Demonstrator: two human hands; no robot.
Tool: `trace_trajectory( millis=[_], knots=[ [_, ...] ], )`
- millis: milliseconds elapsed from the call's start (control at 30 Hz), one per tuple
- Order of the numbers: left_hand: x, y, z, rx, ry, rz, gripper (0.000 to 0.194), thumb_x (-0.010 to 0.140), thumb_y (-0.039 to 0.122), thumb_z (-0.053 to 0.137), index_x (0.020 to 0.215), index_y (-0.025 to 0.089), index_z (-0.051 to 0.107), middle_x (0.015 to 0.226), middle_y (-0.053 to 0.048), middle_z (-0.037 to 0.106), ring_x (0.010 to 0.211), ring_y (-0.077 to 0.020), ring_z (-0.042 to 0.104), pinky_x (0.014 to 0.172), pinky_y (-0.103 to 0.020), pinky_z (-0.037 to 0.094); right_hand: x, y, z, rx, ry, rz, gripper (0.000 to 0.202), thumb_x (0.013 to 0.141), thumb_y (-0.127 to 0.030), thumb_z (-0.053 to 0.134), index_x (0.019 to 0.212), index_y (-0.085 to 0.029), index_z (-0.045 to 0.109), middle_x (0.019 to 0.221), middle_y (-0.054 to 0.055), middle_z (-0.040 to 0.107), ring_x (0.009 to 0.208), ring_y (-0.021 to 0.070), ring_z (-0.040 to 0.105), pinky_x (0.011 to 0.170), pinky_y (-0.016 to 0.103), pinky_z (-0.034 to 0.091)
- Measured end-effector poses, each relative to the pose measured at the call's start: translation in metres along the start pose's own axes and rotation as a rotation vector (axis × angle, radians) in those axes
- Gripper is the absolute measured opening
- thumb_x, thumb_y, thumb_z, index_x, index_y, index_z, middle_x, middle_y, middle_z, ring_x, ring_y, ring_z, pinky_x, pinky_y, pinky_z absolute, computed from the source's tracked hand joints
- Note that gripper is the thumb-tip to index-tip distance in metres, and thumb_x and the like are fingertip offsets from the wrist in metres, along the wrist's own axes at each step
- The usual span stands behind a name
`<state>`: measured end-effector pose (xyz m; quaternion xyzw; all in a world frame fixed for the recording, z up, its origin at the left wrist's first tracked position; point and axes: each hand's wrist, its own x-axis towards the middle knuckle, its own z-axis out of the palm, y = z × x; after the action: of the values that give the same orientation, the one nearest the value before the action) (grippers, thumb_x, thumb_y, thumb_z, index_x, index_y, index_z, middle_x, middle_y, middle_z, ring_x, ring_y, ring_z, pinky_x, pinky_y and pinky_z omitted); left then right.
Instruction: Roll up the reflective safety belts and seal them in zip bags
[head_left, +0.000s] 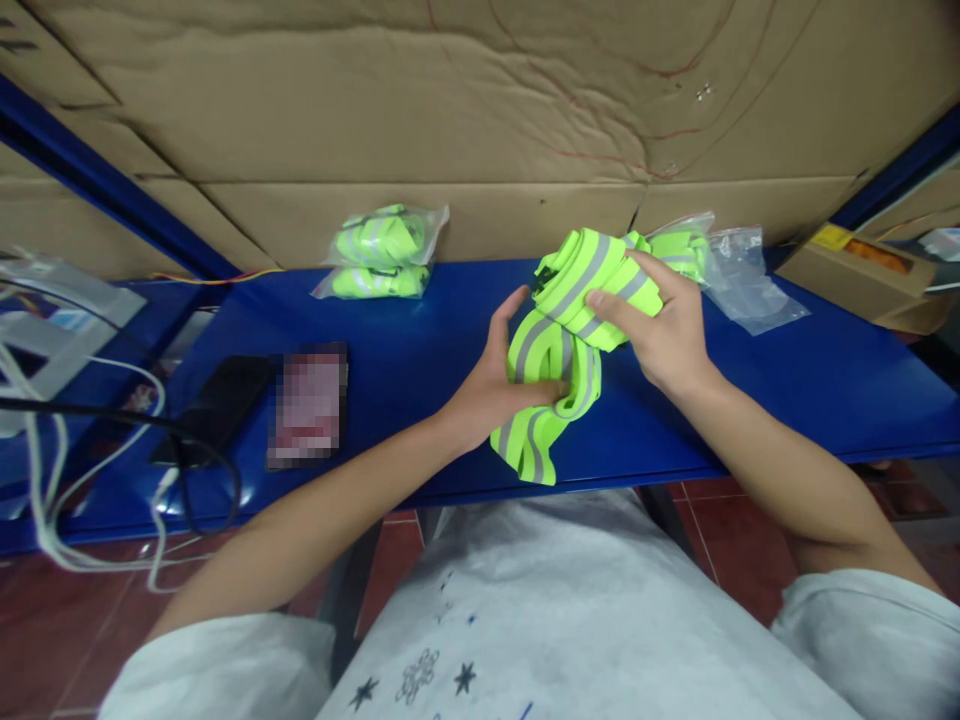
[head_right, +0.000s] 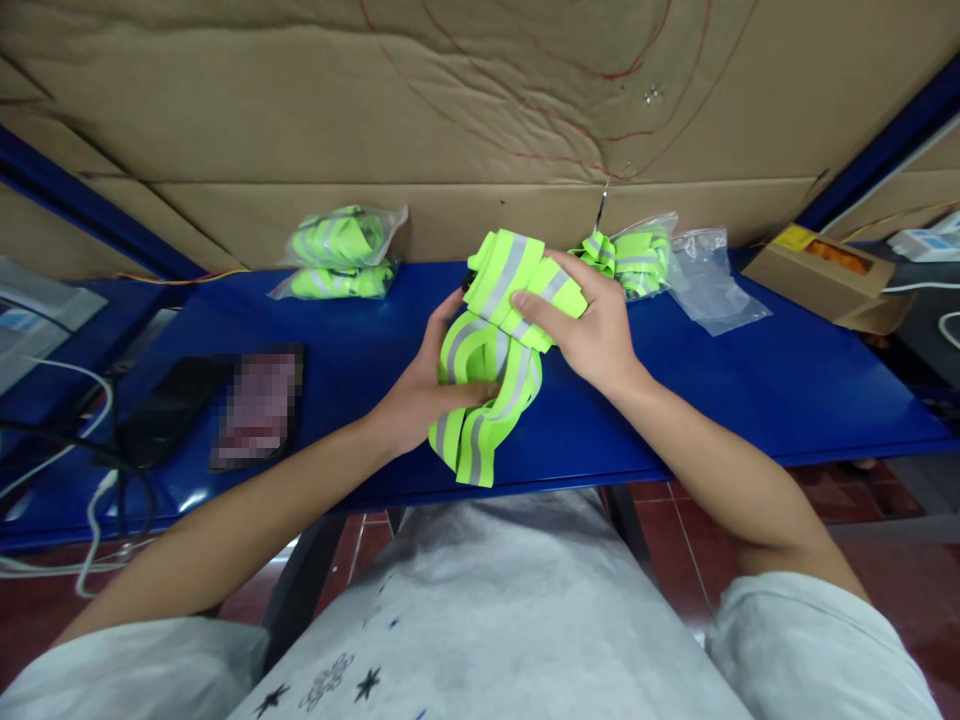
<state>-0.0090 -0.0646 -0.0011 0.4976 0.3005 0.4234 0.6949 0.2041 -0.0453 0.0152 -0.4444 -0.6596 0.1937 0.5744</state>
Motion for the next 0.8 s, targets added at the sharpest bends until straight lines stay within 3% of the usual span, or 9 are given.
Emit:
trace_trajectory(
  millis=[100,200,300,500,600,800],
  knots=[
    [0.005,-0.002,-0.003,-0.145,-0.082,-0.194,0.081,0.060,0.022,0.099,0.133,0.023,0.063,0.110,-0.003,0.076,0.094,-0.0196,0.073,0.088,-0.030,0.058,-0.006,-0.009,0.001,-0.130,0.029,-0.162,0.042,0.084,-0.049,0.081,0.119,-0.026,0.075,0.116,0.003,0.078,0.105,0.0297,0.075,0.095,0.047,0.063],
    [0.005,-0.002,-0.004,-0.258,-0.202,-0.348,0.047,0.065,0.034,0.098,0.101,0.014,0.074,0.093,-0.005,0.077,0.079,-0.0173,0.072,0.078,-0.028,0.058,-0.013,-0.017,0.002,-0.244,-0.036,-0.358,0.040,0.089,-0.043,0.076,0.126,-0.028,0.073,0.125,0.003,0.077,0.115,0.0301,0.074,0.105,0.047,0.060],
    [0.003,-0.001,-0.003,-0.307,-0.215,-0.402,0.046,0.067,0.042,0.097,0.099,0.016,0.076,0.095,-0.006,0.079,0.081,-0.0190,0.073,0.077,-0.029,0.058,-0.016,-0.015,0.002,-0.338,-0.130,-0.534,0.042,0.094,-0.037,0.070,0.135,-0.030,0.069,0.132,0.003,0.074,0.121,0.0282,0.072,0.109,0.044,0.059],
    [0.003,-0.002,-0.001,-0.281,-0.308,-0.363,0.034,0.073,0.031,0.094,0.101,0.018,0.080,0.107,-0.006,0.081,0.095,-0.0202,0.075,0.088,-0.031,0.058,-0.011,0.000,-0.003,-0.447,-0.243,-0.909,0.050,0.104,-0.034,0.054,0.153,-0.025,0.055,0.143,0.008,0.068,0.132,0.0246,0.067,0.108,0.039,0.058],
    [0.002,-0.004,0.000,-0.278,-0.317,-0.381,0.034,0.072,0.029,0.094,0.100,0.017,0.081,0.107,-0.007,0.081,0.096,-0.0214,0.075,0.090,-0.033,0.058,-0.010,0.002,-0.002,-0.491,-0.246,-0.936,0.044,0.107,-0.035,0.048,0.150,-0.029,0.057,0.142,0.005,0.069,0.132,0.0223,0.067,0.106,0.038,0.059],
    [-0.001,-0.013,0.007,-0.210,-0.262,-0.368,0.045,0.066,0.025,0.097,0.106,0.016,0.078,0.102,-0.008,0.080,0.097,-0.0239,0.075,0.094,-0.037,0.056,-0.018,-0.005,0.013,-0.565,-0.108,-0.739,0.040,0.105,-0.036,0.052,0.139,-0.021,0.066,0.136,0.010,0.072,0.126,0.0244,0.069,0.108,0.040,0.058]
  ],
)
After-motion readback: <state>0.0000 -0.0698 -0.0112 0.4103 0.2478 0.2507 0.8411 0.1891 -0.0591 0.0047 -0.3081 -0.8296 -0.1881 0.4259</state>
